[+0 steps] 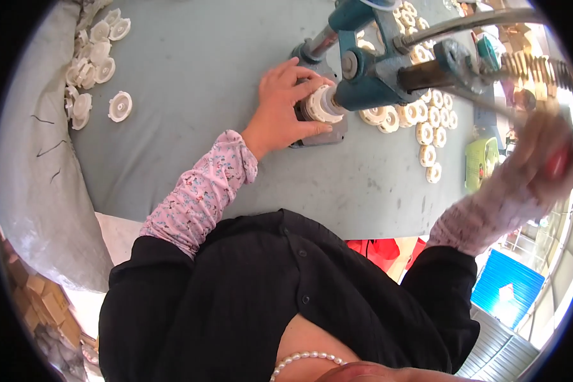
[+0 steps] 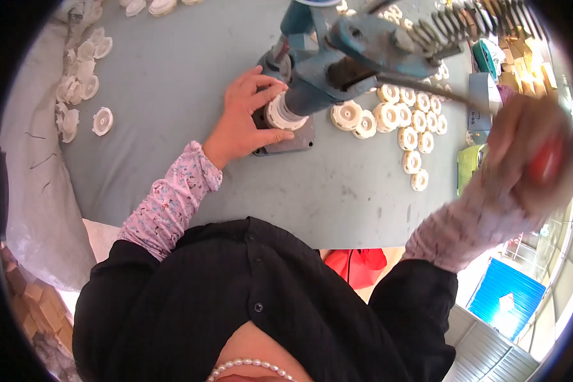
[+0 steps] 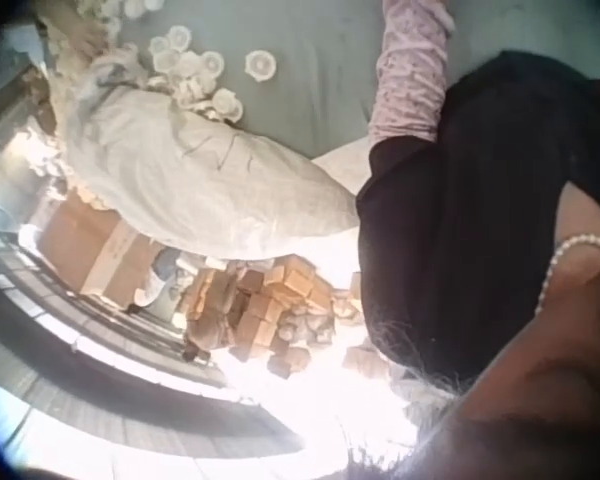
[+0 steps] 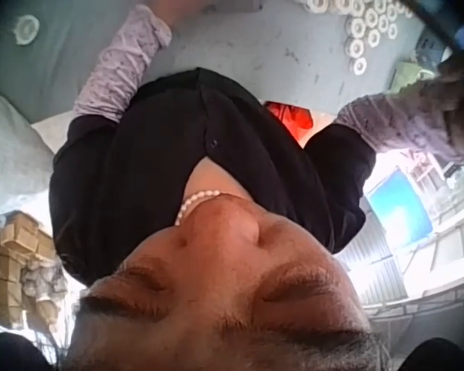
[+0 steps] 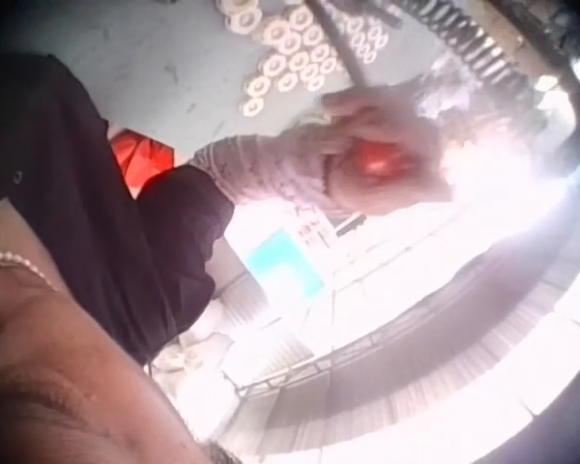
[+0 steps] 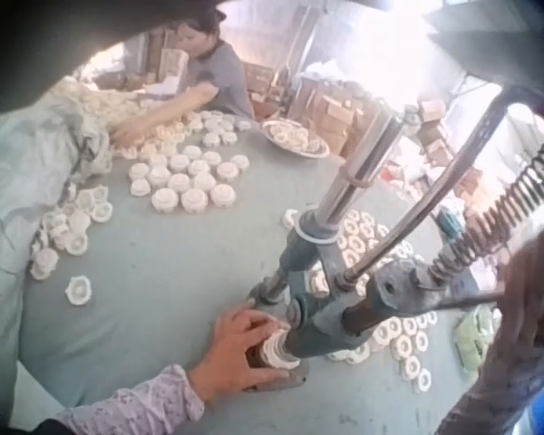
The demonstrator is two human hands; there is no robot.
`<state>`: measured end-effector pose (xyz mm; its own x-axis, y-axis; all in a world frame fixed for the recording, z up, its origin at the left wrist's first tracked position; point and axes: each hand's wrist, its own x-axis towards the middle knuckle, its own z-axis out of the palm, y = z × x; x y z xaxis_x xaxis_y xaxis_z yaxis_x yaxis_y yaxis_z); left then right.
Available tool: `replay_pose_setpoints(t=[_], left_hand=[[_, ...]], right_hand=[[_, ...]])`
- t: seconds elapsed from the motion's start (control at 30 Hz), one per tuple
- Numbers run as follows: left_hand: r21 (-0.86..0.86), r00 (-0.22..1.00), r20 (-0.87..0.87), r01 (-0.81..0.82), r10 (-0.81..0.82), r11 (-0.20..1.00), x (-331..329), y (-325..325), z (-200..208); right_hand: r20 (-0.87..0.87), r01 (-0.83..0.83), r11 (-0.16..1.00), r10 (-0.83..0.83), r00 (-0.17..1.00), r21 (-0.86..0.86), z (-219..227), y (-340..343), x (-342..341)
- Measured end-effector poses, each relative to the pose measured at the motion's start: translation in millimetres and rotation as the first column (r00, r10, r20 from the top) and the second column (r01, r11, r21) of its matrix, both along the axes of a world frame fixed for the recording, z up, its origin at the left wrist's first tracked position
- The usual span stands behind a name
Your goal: The person assembles plastic caps by fitting components into a manual press machine, pulling down the lever by hand to join the parts, and placing the assembled caps on the table.
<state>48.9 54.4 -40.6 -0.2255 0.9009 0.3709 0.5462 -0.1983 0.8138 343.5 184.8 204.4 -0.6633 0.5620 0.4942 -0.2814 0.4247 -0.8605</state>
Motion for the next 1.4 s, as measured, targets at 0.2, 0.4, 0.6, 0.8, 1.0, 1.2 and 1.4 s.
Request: replay_pose_setpoints(t=[0.2,0.4,0.6,0.8,1.0,1.2,1.4], left_hand=[[-0.011,0.981,-0.182,0.064,-0.065,0.998,-7,2,-4],[-0.116,0.979,-0.154,0.116,-0.133,0.986,-6,-13,2],[-0.212,0.946,-0.163,0.243,-0.279,0.947,-28,-25,17],[-0.066,0.919,-0.172,0.349,-0.355,0.935,-113,12,18],[0.222,0.621,-0.359,-0.668,0.696,0.710,-285,82,2],[0.103,0.176,-0.898,-0.806,0.402,0.583,-350,70,-26],[-0.183,0.661,-0.623,-0.643,0.418,0.743,-340,105,11]], right_hand=[[0.889,-0.299,0.934,-0.039,0.457,0.194,-99,-89,-33],[0.502,0.031,0.849,-0.342,0.794,0.528,-188,-104,-54],[-0.264,-0.266,0.932,0.200,0.944,-0.247,-63,-131,11],[-0.359,0.439,0.848,-0.526,0.771,-0.298,-85,-73,-46],[0.211,0.367,0.930,-0.355,0.911,-0.018,-216,-60,-81],[0.380,0.147,0.989,-0.133,0.915,-0.008,-215,-50,-100],[0.221,0.197,0.974,-0.170,0.960,-0.109,-215,-56,-105]])
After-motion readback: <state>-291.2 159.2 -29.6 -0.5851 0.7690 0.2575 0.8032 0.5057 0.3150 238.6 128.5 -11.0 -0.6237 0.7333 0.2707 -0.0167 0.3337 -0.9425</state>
